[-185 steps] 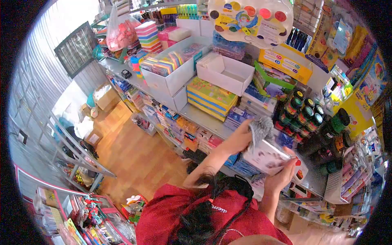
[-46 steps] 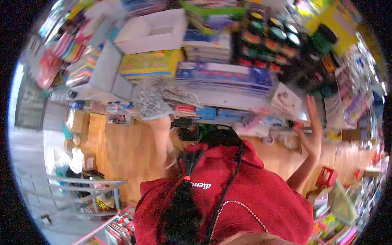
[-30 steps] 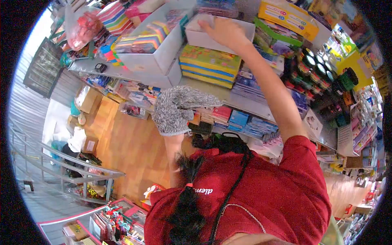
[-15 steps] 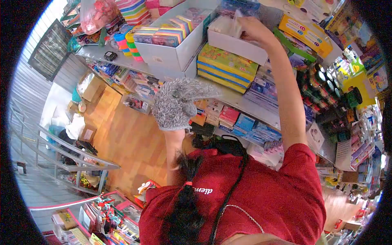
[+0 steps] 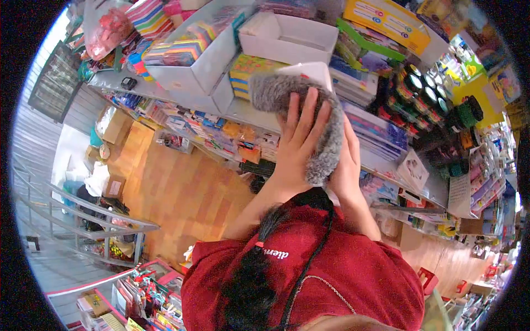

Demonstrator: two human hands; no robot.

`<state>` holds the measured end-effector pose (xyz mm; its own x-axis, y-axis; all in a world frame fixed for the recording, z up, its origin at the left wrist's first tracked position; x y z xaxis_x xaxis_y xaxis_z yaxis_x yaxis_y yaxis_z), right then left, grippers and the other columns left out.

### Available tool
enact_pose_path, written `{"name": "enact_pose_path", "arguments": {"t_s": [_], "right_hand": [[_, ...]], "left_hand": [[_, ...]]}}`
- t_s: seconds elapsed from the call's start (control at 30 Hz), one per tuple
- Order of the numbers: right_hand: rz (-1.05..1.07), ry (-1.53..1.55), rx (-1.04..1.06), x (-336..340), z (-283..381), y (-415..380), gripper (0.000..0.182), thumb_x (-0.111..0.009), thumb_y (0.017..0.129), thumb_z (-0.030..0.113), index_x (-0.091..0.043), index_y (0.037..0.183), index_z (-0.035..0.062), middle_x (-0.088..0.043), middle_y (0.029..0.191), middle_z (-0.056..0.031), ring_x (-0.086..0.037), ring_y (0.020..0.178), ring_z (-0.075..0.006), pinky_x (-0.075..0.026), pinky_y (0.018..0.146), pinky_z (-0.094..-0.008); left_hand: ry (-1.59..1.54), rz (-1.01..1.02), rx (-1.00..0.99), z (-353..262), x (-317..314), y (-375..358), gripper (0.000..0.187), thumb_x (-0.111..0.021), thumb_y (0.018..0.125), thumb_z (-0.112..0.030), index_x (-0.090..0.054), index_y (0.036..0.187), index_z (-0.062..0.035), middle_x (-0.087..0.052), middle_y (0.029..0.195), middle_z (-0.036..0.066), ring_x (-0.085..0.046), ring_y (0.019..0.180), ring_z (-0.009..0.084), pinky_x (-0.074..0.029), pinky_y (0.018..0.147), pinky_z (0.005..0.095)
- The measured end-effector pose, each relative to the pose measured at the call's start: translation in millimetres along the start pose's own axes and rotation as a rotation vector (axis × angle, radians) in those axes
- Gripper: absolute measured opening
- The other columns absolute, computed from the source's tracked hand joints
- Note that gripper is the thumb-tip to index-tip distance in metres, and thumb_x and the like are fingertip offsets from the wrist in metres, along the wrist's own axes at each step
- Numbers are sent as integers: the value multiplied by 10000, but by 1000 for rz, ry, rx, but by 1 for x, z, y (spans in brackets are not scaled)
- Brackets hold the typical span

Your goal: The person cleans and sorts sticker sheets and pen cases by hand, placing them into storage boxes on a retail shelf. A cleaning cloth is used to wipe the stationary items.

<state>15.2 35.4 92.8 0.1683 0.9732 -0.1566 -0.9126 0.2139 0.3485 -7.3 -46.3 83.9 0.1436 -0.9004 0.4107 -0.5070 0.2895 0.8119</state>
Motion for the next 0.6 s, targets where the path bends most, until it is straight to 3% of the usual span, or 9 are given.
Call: {"name": "enact_pose_path", "arguments": {"t_s": [0.03,0.1,0.23,0.3,0.37,0.5,0.6], "right_hand": [[-32,82,-45,9,-3,-7,418,-319,929,190,-346,1268,-53,-409,1276,-135,-365,1186,-196,-224,1006,-302],[-20,-46,-31,20,5,-21,417,-321,928,183,-343,1268,-56,-412,1276,-137,-358,1194,-195,-227,1005,-303],[-57,-72,29,38,0,-41,430,-326,925,179,-321,1283,-58,-370,1313,-144,-299,1239,-216,-194,1021,-308],[-108,-90,106,59,5,-39,464,-313,929,229,-304,1290,-61,-345,1328,-148,-280,1251,-224,-182,1027,-313],[-197,-27,34,77,16,-39,526,-286,934,313,-279,1300,-64,-320,1343,-156,-263,1261,-231,-170,1033,-321],[-137,-131,65,88,28,-48,575,-269,922,356,-250,1307,-71,-314,1344,-169,-247,1269,-247,-155,1034,-324],[-74,-153,41,98,17,-61,547,-261,925,319,-244,1308,-71,-311,1345,-173,-238,1274,-251,-148,1035,-322]], "left_hand": [[-41,5,-20,-4,-4,7,697,-556,727,-338,-314,1328,-81,-174,1416,155,-123,1304,376,-112,1022,503],[-123,16,-54,-13,-6,26,681,-554,732,-315,-319,1326,-81,-177,1415,153,-127,1306,367,-108,1025,499],[-442,71,17,-10,-28,49,661,-525,750,-298,-298,1336,-92,-157,1419,160,-122,1305,368,-75,1030,503],[-358,92,-13,-29,-53,28,674,-515,754,-311,-274,1345,-95,-141,1420,169,-119,1303,376,-52,1029,511],[-364,103,-29,-51,-73,1,718,-514,745,-353,-237,1359,-104,-121,1420,184,-106,1301,388,-11,1019,540],[-167,36,-158,-58,-88,5,752,-526,724,-405,-245,1357,-114,-129,1418,181,-93,1309,372,-8,1004,567],[-214,82,-86,-65,-79,40,737,-533,729,-374,-247,1356,-113,-129,1419,176,-109,1310,356,-11,1006,562]]}}
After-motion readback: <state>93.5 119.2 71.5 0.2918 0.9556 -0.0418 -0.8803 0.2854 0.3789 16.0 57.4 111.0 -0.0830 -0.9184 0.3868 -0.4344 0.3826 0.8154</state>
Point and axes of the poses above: each hand's wrist, its own y-axis towards the middle knuckle, its own x-axis out of the back of the hand, z = x × y, the point moved 6 cm from there along y, towards the middle knuckle
